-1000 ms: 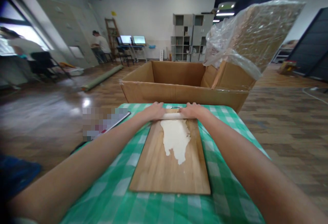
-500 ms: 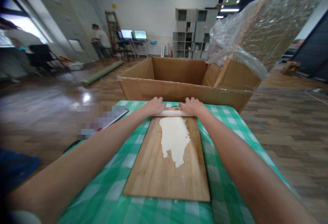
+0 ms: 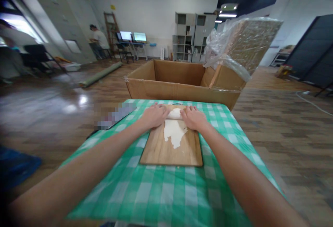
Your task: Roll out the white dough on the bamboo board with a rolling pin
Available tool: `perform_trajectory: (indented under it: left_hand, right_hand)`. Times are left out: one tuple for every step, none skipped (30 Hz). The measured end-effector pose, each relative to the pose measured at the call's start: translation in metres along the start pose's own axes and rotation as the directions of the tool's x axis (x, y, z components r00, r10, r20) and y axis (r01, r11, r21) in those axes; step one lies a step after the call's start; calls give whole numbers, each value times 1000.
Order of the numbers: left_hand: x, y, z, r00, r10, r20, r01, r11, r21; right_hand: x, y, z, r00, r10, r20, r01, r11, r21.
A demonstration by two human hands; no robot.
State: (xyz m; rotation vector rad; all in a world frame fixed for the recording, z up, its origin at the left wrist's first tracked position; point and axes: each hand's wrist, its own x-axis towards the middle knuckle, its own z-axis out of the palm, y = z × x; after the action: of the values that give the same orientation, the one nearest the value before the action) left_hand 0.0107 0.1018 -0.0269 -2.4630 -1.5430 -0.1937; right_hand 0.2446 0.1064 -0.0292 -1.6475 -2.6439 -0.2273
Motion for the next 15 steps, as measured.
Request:
perform_trajectory:
  left_hand:
    - [-4,2,0,999,-34,-3,34,999,-23]
    - [-8,5,-1,997,-72,-8,71,996,-44]
    - [-13,7,-1,994,-109,-17,108,992,-64]
    - [-19,9,-1,991,-134,-28,131,988,-83]
    - [-25,11,-2,988,-146,-42,141,985,-100]
    - [-32,14,-2,987,-149,-54,142,983,-112]
    - [-39,16,-3,987,-146,-69,137,983,-120]
    - [-46,19,-4,986,-141,-85,130,984,-124]
    - [-53,21,-5,986,-138,-98,125,984,-124]
    - [-59,24,-7,985,-137,-107,124,985,-122]
    - [-63,26,-8,984,-140,-109,127,985,-119]
    - [-67,28,-10,984,-142,-103,130,985,-117]
    - [-69,30,-11,985,-145,-91,134,984,-117]
    - [-69,31,-12,986,-147,-78,137,983,-120]
    - [-69,32,-13,986,-150,-70,140,982,-124]
  right_hand:
    - [-6,-4,-2,999,46,-13,-46,998,37]
    - [-12,-8,-3,996,87,-27,-85,994,73]
    - [-18,-13,-5,993,114,-42,-110,989,102]
    - [-25,-17,-6,991,124,-58,-117,986,118]
    - [-32,-21,-7,990,121,-77,-112,987,119]
    - [-40,-25,-7,989,113,-97,-102,989,109]
    - [-47,-29,-7,988,101,-116,-91,992,91]
    - [-54,-32,-7,988,87,-128,-78,994,70]
    - [-61,-34,-7,988,73,-134,-67,997,49]
    - [-66,-36,-7,989,63,-135,-59,998,33]
    - [-71,-38,-8,990,54,-133,-51,998,22]
    - [-74,-39,-8,991,46,-127,-44,999,17]
    - [-77,-40,-9,992,41,-121,-40,999,14]
    - [-79,-40,-9,992,37,-117,-36,999,13]
    - [-79,-40,-10,993,34,-116,-32,999,12]
